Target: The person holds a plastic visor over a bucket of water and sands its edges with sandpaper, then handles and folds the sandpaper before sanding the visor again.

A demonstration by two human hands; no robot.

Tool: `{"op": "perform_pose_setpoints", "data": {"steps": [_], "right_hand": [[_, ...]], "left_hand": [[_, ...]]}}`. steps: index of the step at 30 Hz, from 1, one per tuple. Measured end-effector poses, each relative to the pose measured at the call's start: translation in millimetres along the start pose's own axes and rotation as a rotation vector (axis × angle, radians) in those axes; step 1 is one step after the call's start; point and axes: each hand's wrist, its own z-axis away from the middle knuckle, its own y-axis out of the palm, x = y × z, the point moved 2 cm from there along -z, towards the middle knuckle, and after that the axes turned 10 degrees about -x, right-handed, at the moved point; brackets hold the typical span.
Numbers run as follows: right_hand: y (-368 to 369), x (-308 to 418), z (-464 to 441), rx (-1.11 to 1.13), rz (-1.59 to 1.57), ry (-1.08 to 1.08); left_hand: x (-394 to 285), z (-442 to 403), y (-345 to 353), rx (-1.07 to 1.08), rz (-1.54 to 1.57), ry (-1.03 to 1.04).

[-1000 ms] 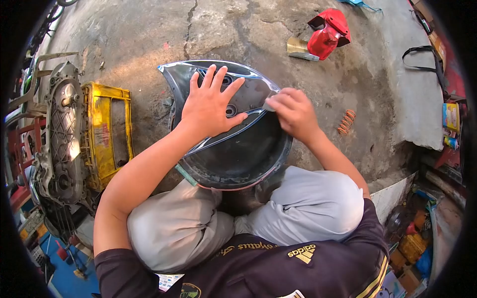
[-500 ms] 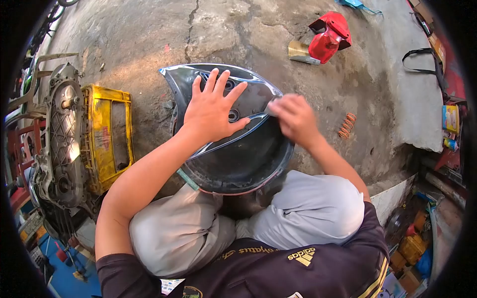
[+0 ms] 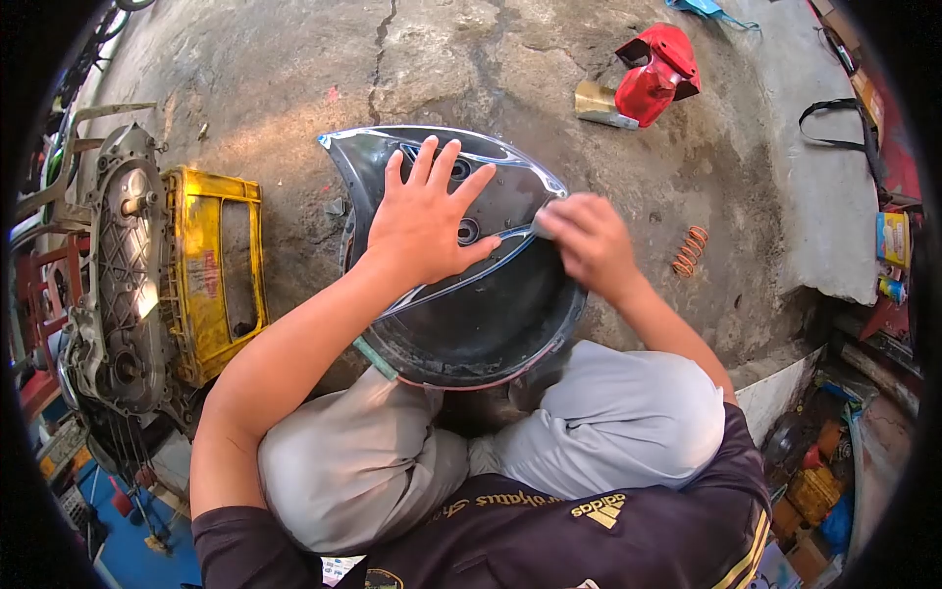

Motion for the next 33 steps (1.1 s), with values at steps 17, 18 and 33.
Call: {"op": "perform_pose_setpoints", "data": {"steps": [17, 18, 33], "right_hand": [[1.5, 12.9, 1.5, 0.053, -0.071, -0.057], [0.8, 6.0, -0.1, 0.052, -0.071, -0.054], [0.0, 2.5, 2.7, 0.036, -0.044, -0.032]], "left_hand": [[1.0, -2.1, -1.9, 0.020, 0.006, -0.008], [1.0, -2.1, -1.8, 0.014, 0.003, -0.004], [0.9, -2.0, -2.2, -0.008, 0.002, 0.004]]}}
